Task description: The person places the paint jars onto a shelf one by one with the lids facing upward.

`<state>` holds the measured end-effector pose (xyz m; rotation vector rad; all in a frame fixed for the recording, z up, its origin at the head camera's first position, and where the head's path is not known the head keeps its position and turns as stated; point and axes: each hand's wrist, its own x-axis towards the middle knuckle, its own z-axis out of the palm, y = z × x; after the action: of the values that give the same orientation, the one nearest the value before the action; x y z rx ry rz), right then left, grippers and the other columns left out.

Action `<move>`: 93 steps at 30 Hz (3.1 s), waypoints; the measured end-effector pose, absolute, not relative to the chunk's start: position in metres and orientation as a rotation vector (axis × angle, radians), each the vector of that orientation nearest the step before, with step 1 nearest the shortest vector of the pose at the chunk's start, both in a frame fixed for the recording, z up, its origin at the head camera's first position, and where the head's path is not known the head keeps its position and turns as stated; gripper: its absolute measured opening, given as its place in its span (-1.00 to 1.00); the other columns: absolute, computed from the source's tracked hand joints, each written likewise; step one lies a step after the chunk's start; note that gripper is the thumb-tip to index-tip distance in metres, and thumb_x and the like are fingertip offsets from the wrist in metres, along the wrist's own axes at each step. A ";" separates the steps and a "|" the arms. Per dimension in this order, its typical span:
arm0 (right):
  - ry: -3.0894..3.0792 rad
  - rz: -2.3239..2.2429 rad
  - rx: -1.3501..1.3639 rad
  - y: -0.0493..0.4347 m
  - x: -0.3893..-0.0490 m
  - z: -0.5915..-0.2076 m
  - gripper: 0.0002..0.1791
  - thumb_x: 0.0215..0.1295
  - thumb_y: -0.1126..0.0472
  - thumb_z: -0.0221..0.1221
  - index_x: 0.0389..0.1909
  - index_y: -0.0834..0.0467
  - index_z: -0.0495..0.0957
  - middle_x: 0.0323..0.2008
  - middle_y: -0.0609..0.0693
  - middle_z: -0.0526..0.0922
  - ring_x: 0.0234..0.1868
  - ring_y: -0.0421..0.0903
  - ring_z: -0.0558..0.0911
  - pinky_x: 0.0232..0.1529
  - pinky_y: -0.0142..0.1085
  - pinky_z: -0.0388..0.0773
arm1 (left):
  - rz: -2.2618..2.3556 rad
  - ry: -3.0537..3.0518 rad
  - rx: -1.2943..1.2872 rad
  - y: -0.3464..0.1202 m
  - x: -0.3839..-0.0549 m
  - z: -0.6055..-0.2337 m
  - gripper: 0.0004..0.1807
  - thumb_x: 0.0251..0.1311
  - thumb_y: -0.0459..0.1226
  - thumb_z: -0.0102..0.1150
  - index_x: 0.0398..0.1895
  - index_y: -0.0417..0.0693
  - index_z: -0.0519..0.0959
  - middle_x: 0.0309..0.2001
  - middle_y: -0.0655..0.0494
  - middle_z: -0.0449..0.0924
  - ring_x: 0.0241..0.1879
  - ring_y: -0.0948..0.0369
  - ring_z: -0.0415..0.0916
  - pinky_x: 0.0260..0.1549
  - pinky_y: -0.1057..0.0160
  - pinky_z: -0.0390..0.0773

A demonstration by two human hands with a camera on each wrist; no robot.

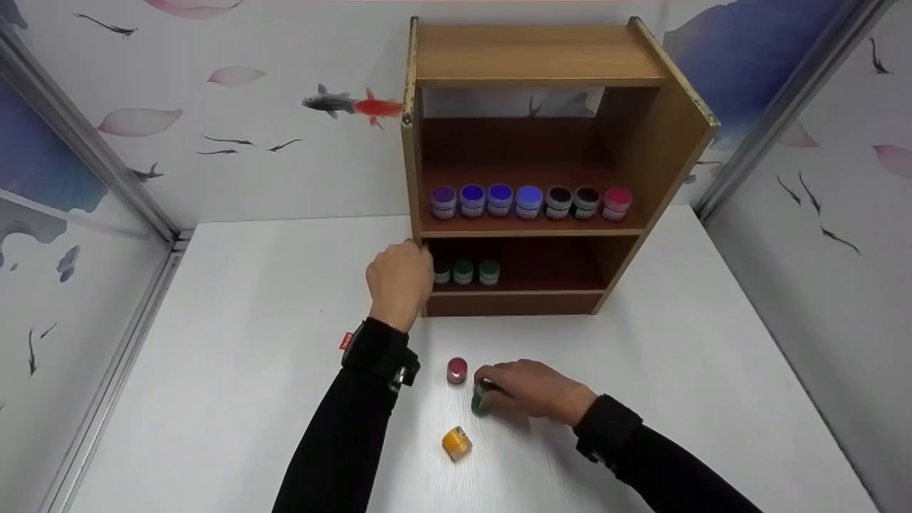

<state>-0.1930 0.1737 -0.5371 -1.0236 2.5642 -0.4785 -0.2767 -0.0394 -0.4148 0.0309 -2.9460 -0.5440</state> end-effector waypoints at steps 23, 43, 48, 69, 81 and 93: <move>2.592 -0.487 -0.964 0.173 -0.197 -0.535 -0.81 0.40 -0.10 0.07 -0.23 -0.09 0.52 -0.42 -0.29 0.54 -0.42 -0.31 0.44 -0.24 -0.35 0.42 | -0.515 -2.909 0.008 -0.039 -0.276 -0.417 -0.57 0.44 -0.15 -0.11 -0.40 -0.24 0.64 -0.49 -0.14 0.67 -0.46 -0.03 0.66 -0.55 0.06 0.61; 2.629 -0.433 -0.966 0.175 -0.204 -0.525 -0.75 0.45 -0.10 0.02 -0.21 -0.05 0.55 -0.43 -0.25 0.55 -0.42 -0.29 0.44 -0.21 -0.30 0.47 | -0.506 -2.892 0.003 -0.039 -0.276 -0.418 -0.58 0.44 -0.17 -0.12 -0.47 -0.23 0.62 -0.55 -0.10 0.63 -0.51 0.01 0.64 -0.60 0.08 0.58; 2.655 -0.445 -0.953 0.179 -0.210 -0.516 -0.78 0.44 -0.08 0.05 -0.21 -0.05 0.56 -0.45 -0.27 0.53 -0.42 -0.29 0.44 -0.20 -0.29 0.48 | -0.519 -2.897 0.008 -0.039 -0.276 -0.417 -0.57 0.44 -0.16 -0.12 -0.44 -0.24 0.63 -0.51 -0.12 0.66 -0.47 -0.03 0.66 -0.57 0.06 0.60; 2.925 -0.399 -0.833 0.208 -0.245 -0.469 -0.68 0.40 -0.10 0.09 -0.08 0.04 0.55 -0.30 -0.11 0.67 -0.33 -0.15 0.58 -0.18 -0.15 0.55 | -0.555 -2.928 0.046 -0.040 -0.278 -0.416 -0.56 0.45 -0.14 -0.13 -0.43 -0.22 0.63 -0.49 -0.10 0.66 -0.45 -0.01 0.67 -0.55 0.06 0.60; 3.163 -0.352 -0.736 0.211 -0.273 -0.461 -0.58 0.39 -0.03 0.13 0.11 0.15 0.52 -0.11 0.15 0.70 -0.06 0.13 0.66 -0.04 0.02 0.57 | -0.495 -2.913 0.023 -0.040 -0.277 -0.418 -0.56 0.45 -0.14 -0.11 -0.42 -0.24 0.64 -0.50 -0.11 0.67 -0.47 -0.01 0.66 -0.55 0.06 0.61; 3.116 -0.222 -0.611 0.204 -0.296 -0.462 -0.48 0.43 -0.07 0.06 0.26 0.14 0.45 0.07 0.18 0.64 0.09 0.17 0.60 0.05 0.05 0.55 | -0.494 -2.904 0.025 -0.040 -0.276 -0.416 -0.57 0.44 -0.14 -0.10 -0.38 -0.24 0.65 -0.50 -0.09 0.67 -0.50 0.03 0.65 -0.58 0.09 0.59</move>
<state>-0.2956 0.2039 -0.4619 -0.6106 3.1159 -0.2218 -0.2760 -0.0396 -0.4164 0.0253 -2.9037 -0.4936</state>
